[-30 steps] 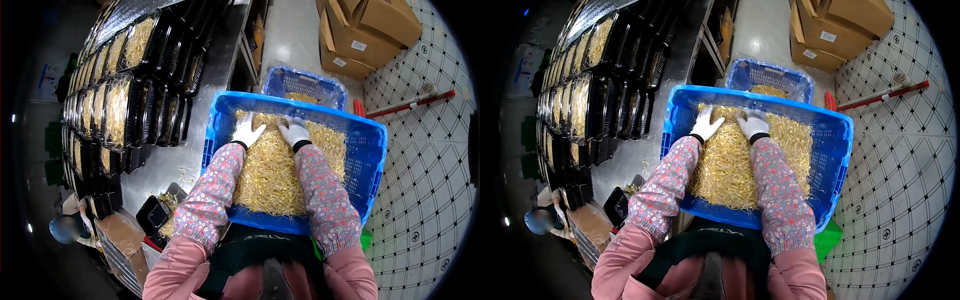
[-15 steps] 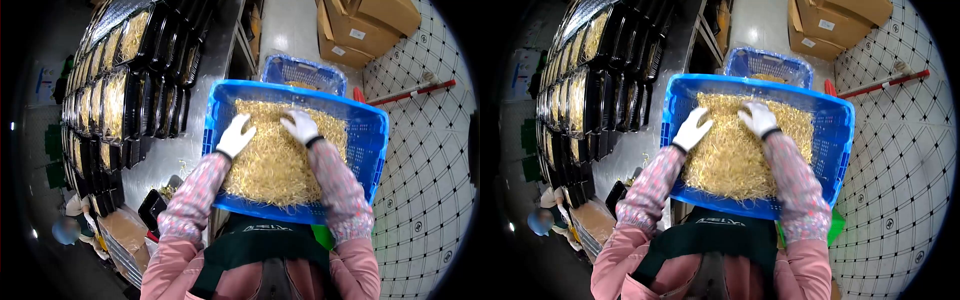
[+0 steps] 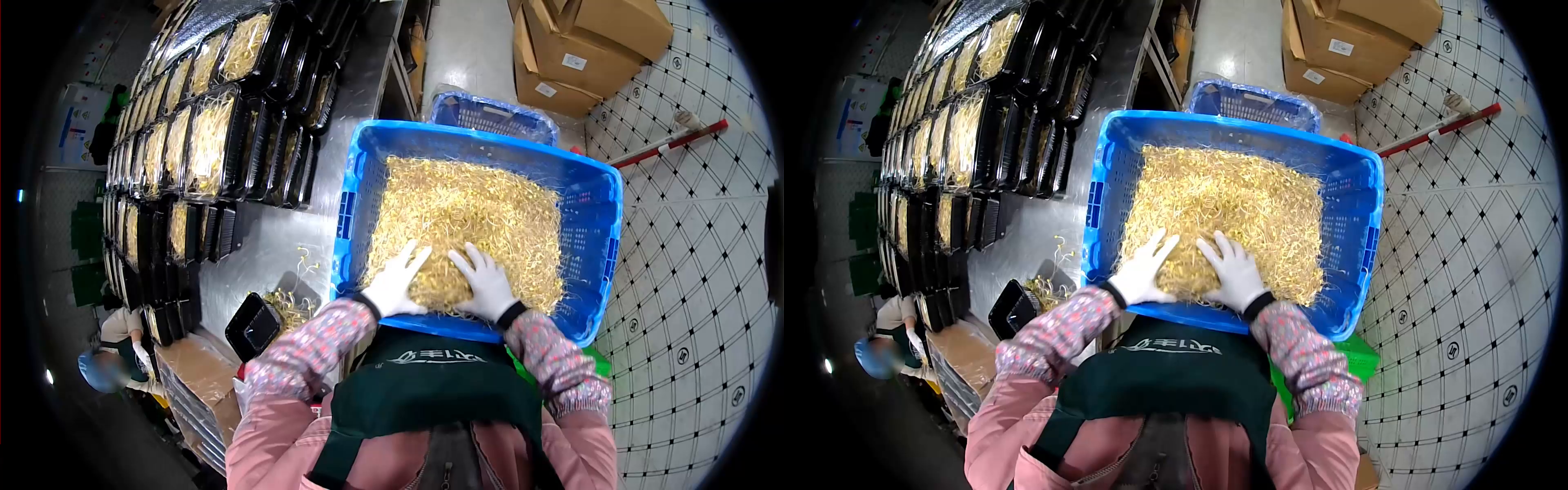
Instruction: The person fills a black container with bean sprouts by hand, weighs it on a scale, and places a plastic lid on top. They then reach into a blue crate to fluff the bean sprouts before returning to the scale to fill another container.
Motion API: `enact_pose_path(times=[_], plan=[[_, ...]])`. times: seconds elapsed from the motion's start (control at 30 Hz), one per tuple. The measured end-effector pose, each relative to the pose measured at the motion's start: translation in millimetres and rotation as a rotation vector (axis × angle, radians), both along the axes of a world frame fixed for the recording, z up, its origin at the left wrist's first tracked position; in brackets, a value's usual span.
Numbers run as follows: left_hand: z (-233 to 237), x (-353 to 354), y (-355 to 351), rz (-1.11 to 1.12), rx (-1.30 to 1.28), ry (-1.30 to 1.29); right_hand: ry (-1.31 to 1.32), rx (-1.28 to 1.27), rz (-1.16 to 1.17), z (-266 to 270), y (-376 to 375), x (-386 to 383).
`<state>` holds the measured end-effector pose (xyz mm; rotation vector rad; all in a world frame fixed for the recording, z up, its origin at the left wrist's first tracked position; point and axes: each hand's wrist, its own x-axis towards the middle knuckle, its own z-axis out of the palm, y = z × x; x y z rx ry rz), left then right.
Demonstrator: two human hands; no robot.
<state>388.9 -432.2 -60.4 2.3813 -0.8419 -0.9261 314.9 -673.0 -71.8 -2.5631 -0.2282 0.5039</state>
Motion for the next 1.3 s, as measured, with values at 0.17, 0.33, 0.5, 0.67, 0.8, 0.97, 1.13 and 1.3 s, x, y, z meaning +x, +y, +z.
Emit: enact_pose_path(times=[0.17, 0.33, 0.5, 0.67, 0.8, 0.97, 1.13, 1.3], plan=[[-14.0, 23.5, -1.4, 0.119, -0.103, 0.035, -0.011, 0.239, -0.103, -20.7, -47.2, 31.7], [-22.3, 13.1, 47.6, -0.006, 0.033, -0.131, 0.117, -0.065, -0.018, -2.6, -33.4, -6.7], [-41.3, 11.0, 23.3, 0.120, 0.267, -0.028, 0.081, -0.095, -0.080, -19.0, -14.4, -9.2], [2.9, 13.7, 36.5, 0.170, -0.011, -0.157, 0.070, 0.172, -0.448, -7.3, -73.5, 6.7], [36.1, 1.5, 11.6, -0.104, -0.205, -0.299, 0.041, 0.275, -0.472, 28.1, -86.9, 31.6], [23.2, -13.9, -32.8, -0.293, -0.132, -0.366, 0.020, 0.230, -0.030, -28.5, -44.4, 48.0], [26.0, -4.8, -27.0, -0.364, 0.068, -0.367, 0.123, 0.021, -0.099, -3.0, -25.8, 4.3], [-2.2, 53.0, -87.6, -0.475, 0.170, -0.282, 0.054, -0.148, -0.138, -29.5, -20.9, 8.0]])
